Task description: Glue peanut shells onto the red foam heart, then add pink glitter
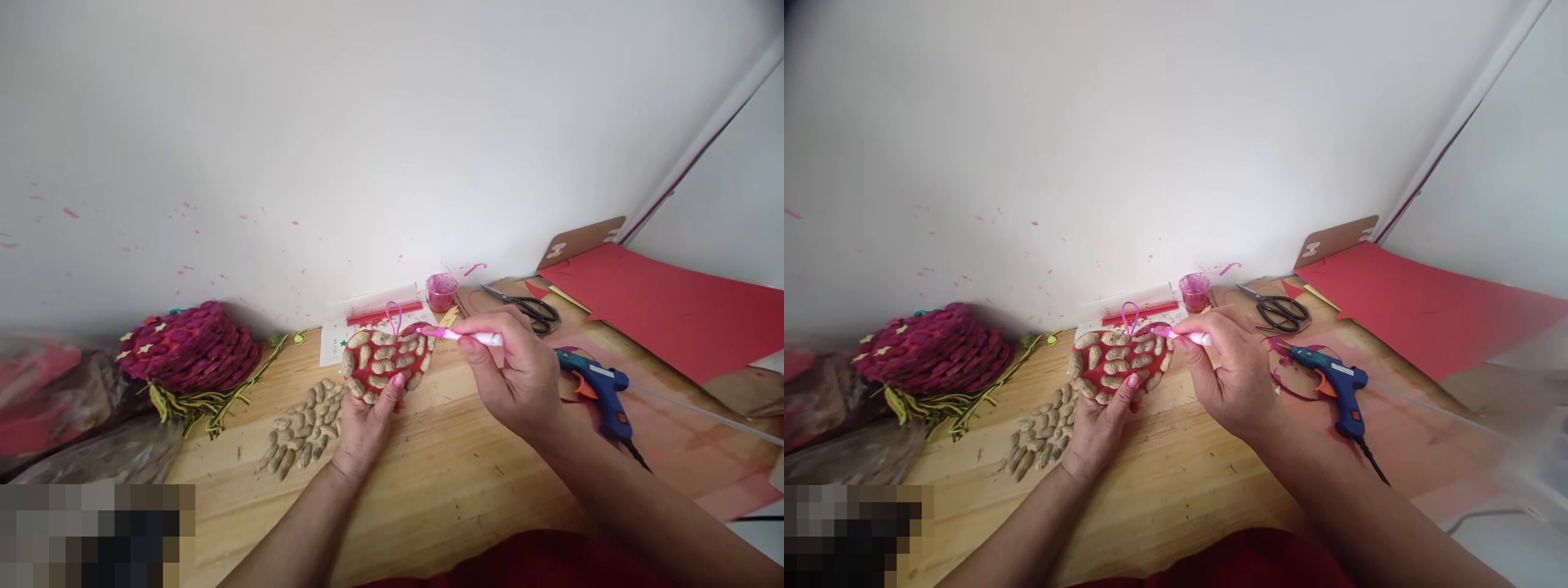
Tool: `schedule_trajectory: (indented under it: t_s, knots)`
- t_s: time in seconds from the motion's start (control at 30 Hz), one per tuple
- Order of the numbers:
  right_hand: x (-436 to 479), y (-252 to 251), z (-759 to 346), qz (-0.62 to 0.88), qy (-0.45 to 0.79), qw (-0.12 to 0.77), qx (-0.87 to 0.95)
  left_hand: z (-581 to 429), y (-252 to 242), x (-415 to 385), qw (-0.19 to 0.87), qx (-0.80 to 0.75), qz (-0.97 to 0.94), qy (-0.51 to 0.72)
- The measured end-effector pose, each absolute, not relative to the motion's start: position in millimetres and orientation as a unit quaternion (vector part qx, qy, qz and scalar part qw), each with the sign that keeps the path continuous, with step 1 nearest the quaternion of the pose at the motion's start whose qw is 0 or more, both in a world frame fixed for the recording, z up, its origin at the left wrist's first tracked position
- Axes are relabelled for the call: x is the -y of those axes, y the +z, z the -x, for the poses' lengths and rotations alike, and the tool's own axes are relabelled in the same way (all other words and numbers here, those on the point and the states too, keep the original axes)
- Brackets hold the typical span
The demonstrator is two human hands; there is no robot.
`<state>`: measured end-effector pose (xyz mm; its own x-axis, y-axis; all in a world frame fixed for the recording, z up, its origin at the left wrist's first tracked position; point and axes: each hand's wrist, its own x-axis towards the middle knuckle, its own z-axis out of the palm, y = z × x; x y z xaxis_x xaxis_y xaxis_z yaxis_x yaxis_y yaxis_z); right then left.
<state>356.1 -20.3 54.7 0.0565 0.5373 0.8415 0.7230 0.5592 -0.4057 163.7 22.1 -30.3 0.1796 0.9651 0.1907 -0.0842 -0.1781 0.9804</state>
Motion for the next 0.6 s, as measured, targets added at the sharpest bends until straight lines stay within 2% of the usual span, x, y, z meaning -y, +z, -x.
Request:
schedule_trajectory:
  t_s: [0.6]
  knots:
    - [19.0,51.6,-357.1,0.459,-0.068,0.568,0.679,-165.4,-20.7,-18.5,0.555,-0.385,-0.531,0.512]
